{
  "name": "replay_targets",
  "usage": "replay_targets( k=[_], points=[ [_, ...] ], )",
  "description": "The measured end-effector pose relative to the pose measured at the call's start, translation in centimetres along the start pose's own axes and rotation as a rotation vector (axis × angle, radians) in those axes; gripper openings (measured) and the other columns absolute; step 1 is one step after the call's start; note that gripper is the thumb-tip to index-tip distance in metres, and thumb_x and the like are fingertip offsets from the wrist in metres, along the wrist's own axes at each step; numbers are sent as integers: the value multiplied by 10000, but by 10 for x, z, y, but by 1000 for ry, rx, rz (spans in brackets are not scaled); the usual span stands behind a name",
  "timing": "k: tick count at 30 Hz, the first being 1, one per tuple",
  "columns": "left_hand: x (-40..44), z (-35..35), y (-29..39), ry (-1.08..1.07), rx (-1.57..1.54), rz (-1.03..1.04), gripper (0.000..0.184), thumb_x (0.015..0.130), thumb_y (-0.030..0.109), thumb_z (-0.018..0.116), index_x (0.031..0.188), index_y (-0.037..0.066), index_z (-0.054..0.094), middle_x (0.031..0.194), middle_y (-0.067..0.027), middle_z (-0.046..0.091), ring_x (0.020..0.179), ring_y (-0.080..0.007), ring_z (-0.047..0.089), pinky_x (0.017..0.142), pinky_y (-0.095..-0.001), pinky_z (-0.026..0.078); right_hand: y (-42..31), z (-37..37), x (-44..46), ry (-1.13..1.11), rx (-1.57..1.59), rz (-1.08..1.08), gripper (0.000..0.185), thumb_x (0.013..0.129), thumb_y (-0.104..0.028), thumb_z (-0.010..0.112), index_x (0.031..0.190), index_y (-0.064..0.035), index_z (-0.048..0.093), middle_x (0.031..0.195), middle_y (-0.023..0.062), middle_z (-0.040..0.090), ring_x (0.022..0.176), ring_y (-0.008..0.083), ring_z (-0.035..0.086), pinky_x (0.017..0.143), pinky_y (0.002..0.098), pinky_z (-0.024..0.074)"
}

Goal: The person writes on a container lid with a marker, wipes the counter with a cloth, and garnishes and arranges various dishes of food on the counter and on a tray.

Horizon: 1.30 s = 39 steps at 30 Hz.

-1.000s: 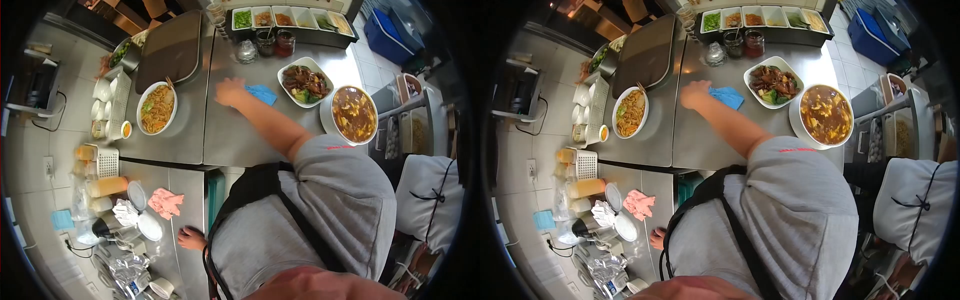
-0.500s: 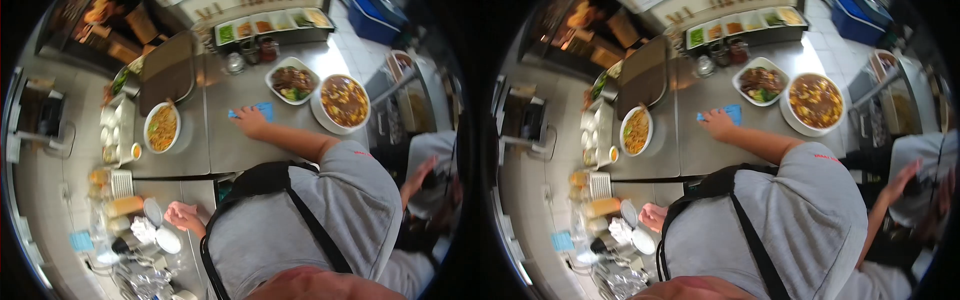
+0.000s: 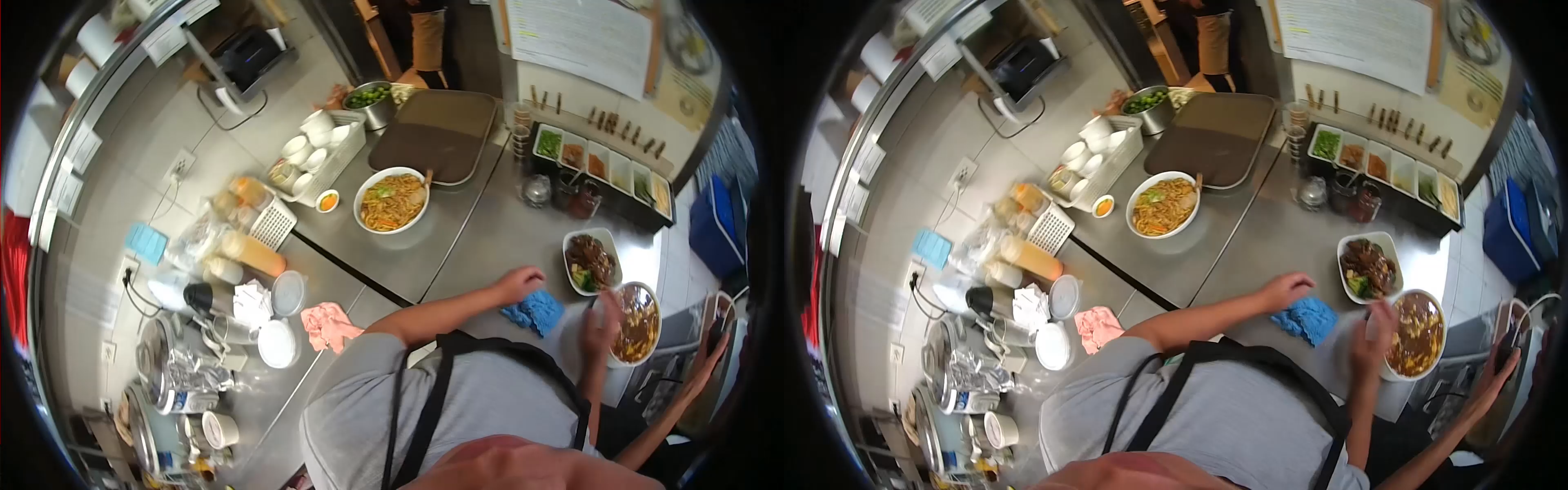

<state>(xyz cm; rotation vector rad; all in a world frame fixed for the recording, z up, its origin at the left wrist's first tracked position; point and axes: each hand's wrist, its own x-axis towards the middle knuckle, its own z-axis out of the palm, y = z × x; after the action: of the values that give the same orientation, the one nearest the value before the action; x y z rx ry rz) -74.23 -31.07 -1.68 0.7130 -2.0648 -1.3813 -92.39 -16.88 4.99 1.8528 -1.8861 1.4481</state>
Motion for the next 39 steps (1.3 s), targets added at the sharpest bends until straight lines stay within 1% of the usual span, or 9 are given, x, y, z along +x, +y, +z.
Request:
replay_targets(
  k=[5, 9, 15, 23, 27, 30, 32, 35, 39],
  points=[
    [42, 51, 4, -73, -417, -660, 333, 820, 336, 413, 972, 43, 453, 748, -91, 529, 524, -122, 501, 430, -251, 403, 78, -88, 5, 301, -158, 344, 289, 843, -153, 409, 1064, 20, 477, 1055, 158, 470, 999, 263, 434, 864, 344, 325],
    [65, 61, 8, -108, -848, -822, 348, 830, 382, 322, 943, 84, 459, 726, -90, 517, 496, -153, 501, 379, -240, 375, 162, -120, -24, 218, -171, 593, 387, 865, -274, 360, 1119, 5, 442, 1133, 150, 434, 1047, 242, 408, 899, 322, 293],
    [85, 70, -10, -129, -642, -792, 307, 826, 302, 343, 815, 57, 526, 612, -74, 523, 448, -143, 496, 329, -227, 347, 174, -107, -29, 248, 731, 1212, 596, 857, -462, 285, 1205, 19, 335, 1207, 110, 405, 1109, 209, 389, 926, 303, 290],
    [99, 61, 13, -71, -338, -618, 223, 770, 126, 346, 724, 72, 557, 446, -64, 490, 305, -126, 427, 253, -258, 274, 199, -120, -38, 16, 922, 1195, 662, 827, -539, 278, 1198, 4, 353, 1163, 109, 448, 1056, 209, 441, 884, 311, 340],
    [112, 52, -5, -124, -216, -661, 158, 775, 200, 460, 815, 75, 548, 602, -60, 538, 446, -126, 485, 363, -229, 357, 198, -114, -44, 123, 766, 1148, 587, 853, -467, 308, 1196, 4, 382, 1154, 102, 449, 1060, 163, 413, 887, 257, 311],
    [100, 48, -32, -107, -804, -837, 340, 802, 313, 392, 820, -3, 516, 722, -113, 538, 578, -184, 528, 469, -256, 429, 178, -113, -37, 138, 502, 1206, 617, 833, -484, 350, 1202, 10, 372, 1189, 114, 419, 1068, 169, 402, 897, 261, 296],
    [82, 60, -2, -2, -667, -974, 414, 828, 375, 366, 1068, 40, 400, 812, -113, 540, 641, -177, 534, 524, -278, 430, 206, -107, -55, 164, 496, 1197, 697, 799, -549, 359, 1208, 15, 356, 1215, 135, 391, 1110, 192, 363, 944, 292, 236],
    [70, 87, 5, -277, -640, -927, 526, 812, 418, 415, 1180, 56, 311, 923, -110, 520, 703, -178, 526, 605, -280, 427, 167, -111, -29, 113, 761, 1360, 677, 795, -566, 340, 1201, -26, 385, 1219, 135, 390, 1153, 204, 318, 969, 310, 178],
    [66, 109, 42, -407, -617, -748, 565, 799, 415, 465, 1228, 100, 276, 1017, -59, 487, 825, -148, 497, 687, -286, 405, 151, -115, -25, 80, 747, 1393, 694, 822, -548, 265, 1227, 15, 304, 1227, 130, 383, 1128, 186, 371, 934, 296, 292]
  ],
)
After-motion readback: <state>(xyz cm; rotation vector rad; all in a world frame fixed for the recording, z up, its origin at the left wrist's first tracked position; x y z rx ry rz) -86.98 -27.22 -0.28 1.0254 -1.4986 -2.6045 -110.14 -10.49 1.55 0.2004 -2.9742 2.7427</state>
